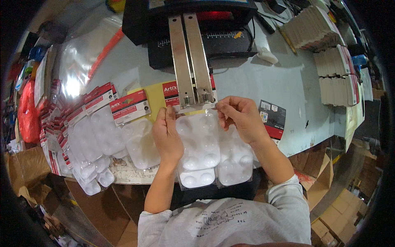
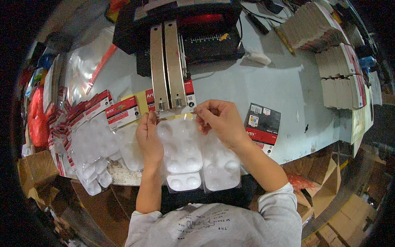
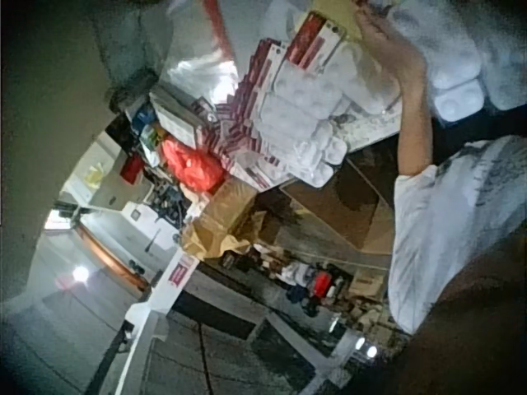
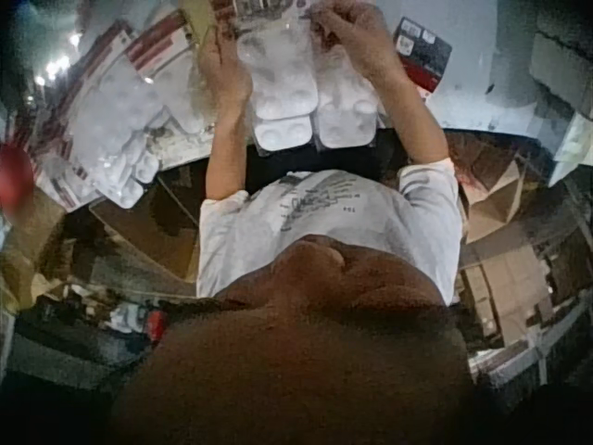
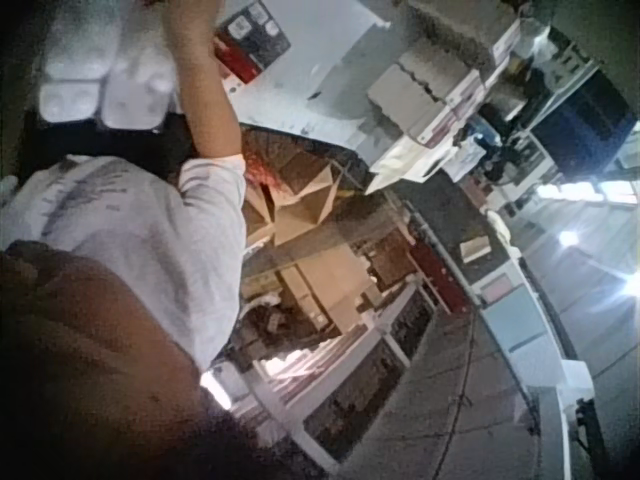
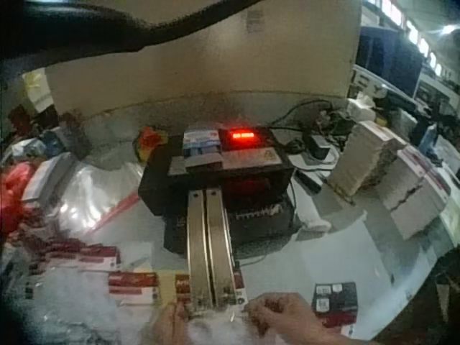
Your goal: The person repeatedly picks white plastic mixing palettes and red Artix header cards, inserts the palettes into clear plastic sleeves, and seals them using a heat-sealing machine. The sealed units are stacked on the table and later bundled into a larger clear bag.
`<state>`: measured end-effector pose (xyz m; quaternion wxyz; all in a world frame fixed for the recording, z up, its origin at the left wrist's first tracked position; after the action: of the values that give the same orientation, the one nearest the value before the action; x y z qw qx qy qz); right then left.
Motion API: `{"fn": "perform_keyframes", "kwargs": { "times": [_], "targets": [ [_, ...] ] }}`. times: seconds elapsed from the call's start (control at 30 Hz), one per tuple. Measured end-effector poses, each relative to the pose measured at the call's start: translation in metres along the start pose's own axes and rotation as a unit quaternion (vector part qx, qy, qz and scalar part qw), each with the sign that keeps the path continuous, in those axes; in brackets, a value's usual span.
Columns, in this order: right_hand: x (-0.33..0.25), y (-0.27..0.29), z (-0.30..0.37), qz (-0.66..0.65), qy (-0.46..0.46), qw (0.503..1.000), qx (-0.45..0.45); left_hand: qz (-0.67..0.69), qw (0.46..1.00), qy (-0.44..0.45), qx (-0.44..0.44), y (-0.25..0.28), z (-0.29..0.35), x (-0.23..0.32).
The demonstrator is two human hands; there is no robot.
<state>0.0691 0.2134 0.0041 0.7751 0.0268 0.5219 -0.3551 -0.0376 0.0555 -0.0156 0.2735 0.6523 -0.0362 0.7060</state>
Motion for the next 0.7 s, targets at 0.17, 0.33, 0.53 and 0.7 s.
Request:
{"fn": "perform_keyframes", "kwargs": {
  "times": [0.17,0.33,0.53,0.7],
  "targets": [
    [-0.005,0.003,0.001,0.083,0.015,0.996,-0.012,0.039,0.998,-0.052,-0.003,-0.002,0.005,-0.007],
    [-0.045,0.055,0.04,0.429,0.205,0.875,0.097,-0.213,0.973,0.048,0.075,0.082,-0.006,0.021],
    [0.001,0.106,0.068,0.673,0.114,0.726,0.086,-0.469,0.868,-0.148,0.066,0.084,0.037,0.001],
    [-0.011,0.109,0.061,0.69,0.1,0.705,0.13,-0.29,0.946,-0.144,-0.015,0.04,0.055,-0.012]
  ]
}}
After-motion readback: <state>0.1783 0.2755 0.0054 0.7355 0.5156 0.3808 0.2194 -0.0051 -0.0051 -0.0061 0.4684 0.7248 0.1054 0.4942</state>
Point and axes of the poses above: each hand's wrist, its own z-axis away from the middle knuckle, its own y-axis out of the back of the hand, x = y × z, the point moved 1 cm from there along -z, towards the middle knuckle, and after that the axes turned 4 degrees about -z, right-handed, at the moved point
